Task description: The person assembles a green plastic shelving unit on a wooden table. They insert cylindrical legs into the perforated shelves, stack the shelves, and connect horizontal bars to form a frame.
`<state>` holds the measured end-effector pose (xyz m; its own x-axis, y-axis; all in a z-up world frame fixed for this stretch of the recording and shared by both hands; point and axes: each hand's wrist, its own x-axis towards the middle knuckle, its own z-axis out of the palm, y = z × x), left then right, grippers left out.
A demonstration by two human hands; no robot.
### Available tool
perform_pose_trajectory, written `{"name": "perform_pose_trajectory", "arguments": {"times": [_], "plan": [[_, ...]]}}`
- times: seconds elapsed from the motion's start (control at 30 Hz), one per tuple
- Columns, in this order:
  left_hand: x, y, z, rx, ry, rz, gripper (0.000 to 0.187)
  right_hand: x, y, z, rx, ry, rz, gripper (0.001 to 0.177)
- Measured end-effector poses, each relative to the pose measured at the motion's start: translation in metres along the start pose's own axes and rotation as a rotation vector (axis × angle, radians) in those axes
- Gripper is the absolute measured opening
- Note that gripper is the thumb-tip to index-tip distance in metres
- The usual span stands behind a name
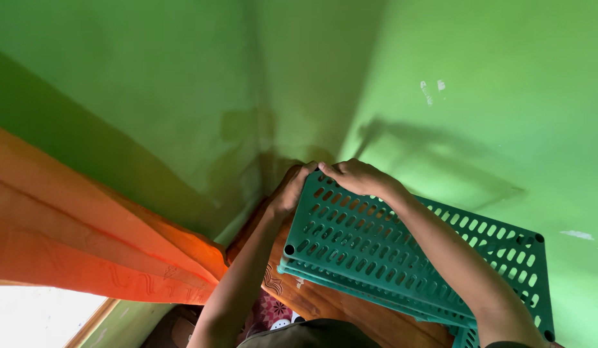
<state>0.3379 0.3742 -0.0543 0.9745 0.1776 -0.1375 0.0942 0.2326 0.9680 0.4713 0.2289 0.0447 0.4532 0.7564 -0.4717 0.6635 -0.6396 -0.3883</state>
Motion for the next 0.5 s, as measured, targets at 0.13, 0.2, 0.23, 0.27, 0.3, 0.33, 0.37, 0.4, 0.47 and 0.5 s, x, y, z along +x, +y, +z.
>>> {"name": "perform_pose_trajectory", "arguments": {"times": [0.13,0.2,0.23,0.27,0.3,0.33,0.37,0.4,0.47,0.5], "plan": [[0.0,0.005,0.001,-0.017,0.007,0.142,0.05,0.001,-0.001,0.0,0.019,-0.011,0.032,0.086],[-0.002,0.005,0.004,-0.029,-0.002,0.162,0.046,0.0,-0.001,-0.001,0.044,-0.002,-0.014,0.083],[-0.002,0.004,0.006,-0.064,0.003,0.146,0.044,-0.001,-0.001,-0.001,0.057,0.001,-0.037,0.081],[-0.002,0.003,0.008,-0.099,0.006,0.132,0.043,-0.002,-0.002,-0.001,0.033,-0.022,-0.002,0.084],[-0.002,0.002,0.008,-0.134,0.01,0.117,0.041,-0.002,-0.003,-0.002,0.01,-0.044,0.033,0.087],[-0.001,0.001,0.009,-0.149,0.01,0.132,0.04,-0.004,-0.002,-0.003,-0.012,-0.064,0.071,0.09],[0.0,0.0,0.009,-0.165,0.01,0.146,0.039,-0.005,-0.003,-0.003,0.008,-0.054,0.058,0.087],[0.0,0.0,0.01,-0.182,0.012,0.16,0.038,-0.006,-0.003,-0.003,0.026,-0.045,0.045,0.084],[-0.002,-0.002,0.011,-0.182,0.022,0.134,0.038,-0.008,-0.003,-0.003,0.055,-0.044,0.045,0.082],[-0.004,-0.003,0.012,-0.182,0.028,0.122,0.037,-0.01,-0.003,-0.002,0.065,-0.051,0.058,0.082]]}}
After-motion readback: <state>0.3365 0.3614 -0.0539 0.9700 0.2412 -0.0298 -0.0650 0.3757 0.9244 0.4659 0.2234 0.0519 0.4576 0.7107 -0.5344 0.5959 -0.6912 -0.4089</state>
